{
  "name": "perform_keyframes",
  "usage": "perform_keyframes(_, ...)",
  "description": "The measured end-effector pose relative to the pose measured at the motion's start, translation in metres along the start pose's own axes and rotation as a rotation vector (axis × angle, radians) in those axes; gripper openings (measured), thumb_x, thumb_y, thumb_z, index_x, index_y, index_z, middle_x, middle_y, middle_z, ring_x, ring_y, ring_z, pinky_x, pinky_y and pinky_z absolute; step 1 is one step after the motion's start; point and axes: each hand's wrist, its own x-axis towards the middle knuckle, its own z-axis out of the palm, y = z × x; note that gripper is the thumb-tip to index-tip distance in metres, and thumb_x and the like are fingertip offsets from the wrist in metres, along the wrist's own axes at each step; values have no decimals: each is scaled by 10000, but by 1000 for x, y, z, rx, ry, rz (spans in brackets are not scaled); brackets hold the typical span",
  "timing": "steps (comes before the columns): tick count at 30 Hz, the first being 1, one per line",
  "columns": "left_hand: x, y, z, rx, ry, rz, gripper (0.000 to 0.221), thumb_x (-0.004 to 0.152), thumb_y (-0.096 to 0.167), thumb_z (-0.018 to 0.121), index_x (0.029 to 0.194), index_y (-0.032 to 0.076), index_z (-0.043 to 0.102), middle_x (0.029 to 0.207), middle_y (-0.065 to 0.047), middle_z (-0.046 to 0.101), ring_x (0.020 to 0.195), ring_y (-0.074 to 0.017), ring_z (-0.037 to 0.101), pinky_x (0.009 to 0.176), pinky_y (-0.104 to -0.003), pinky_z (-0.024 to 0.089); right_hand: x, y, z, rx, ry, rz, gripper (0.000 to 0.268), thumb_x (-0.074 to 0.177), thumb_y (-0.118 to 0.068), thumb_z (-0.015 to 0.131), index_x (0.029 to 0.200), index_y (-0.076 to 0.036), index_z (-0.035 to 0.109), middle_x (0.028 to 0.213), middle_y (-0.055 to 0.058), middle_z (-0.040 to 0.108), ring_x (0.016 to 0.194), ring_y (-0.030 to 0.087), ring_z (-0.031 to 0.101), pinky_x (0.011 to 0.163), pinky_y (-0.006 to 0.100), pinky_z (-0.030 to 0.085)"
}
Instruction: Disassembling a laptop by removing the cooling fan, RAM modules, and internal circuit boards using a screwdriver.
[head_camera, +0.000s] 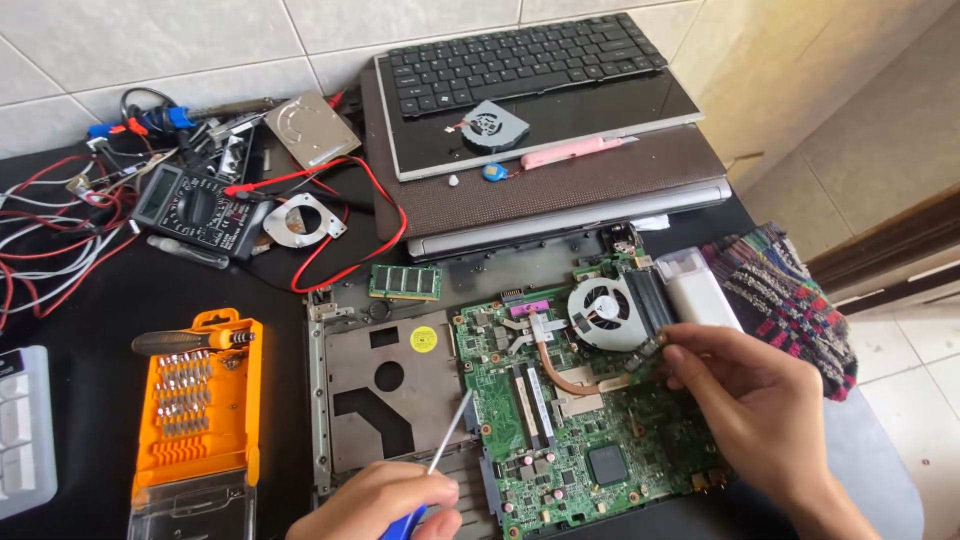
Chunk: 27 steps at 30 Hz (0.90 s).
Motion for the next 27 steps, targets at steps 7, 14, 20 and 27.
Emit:
perform_keyframes(7, -13, 23, -14, -378, 163, 119, 554, 738, -75, 737, 1146, 276, 871, 1180, 61, 756, 854, -84, 830, 778, -157, 745, 6, 0, -6, 54, -3, 7, 201, 920, -10, 709, 1108, 32, 766, 810, 114, 762, 631, 145, 684, 633, 222, 570)
perform_keyframes(14, -15, 25, -26, -272, 45, -123, 581, 731, 85, 857, 1126, 511, 860, 1368, 258, 695, 1236, -87, 706, 786, -205, 854, 9, 3, -16, 157, 43, 82, 193, 918, 38, 700, 1110, 44, 712, 918, 166, 770, 769, 198, 732, 733, 280, 623)
perform_keyframes(20, -4, 26, -9, -7, 474, 276, 414, 772, 125, 801, 1124, 342, 785, 1193, 130, 764, 750, -65, 708, 726, -213, 562, 8, -19, -12, 162, -21, 54, 111, 923, 25, 665, 1017, 68, 704, 1034, 191, 797, 887, 221, 772, 748, 298, 644)
perform_keyframes(27, 3, 24, -1, -6, 657, 248, 236, 797, 128, 781, 972, 283, 807, 1020, 105, 741, 547, -64, 507, 616, -154, 471, 15, -30, 1, 80, -144, -25, 69, 878, 10, 730, 929, 32, 770, 968, 96, 775, 917, 127, 683, 880, 253, 601)
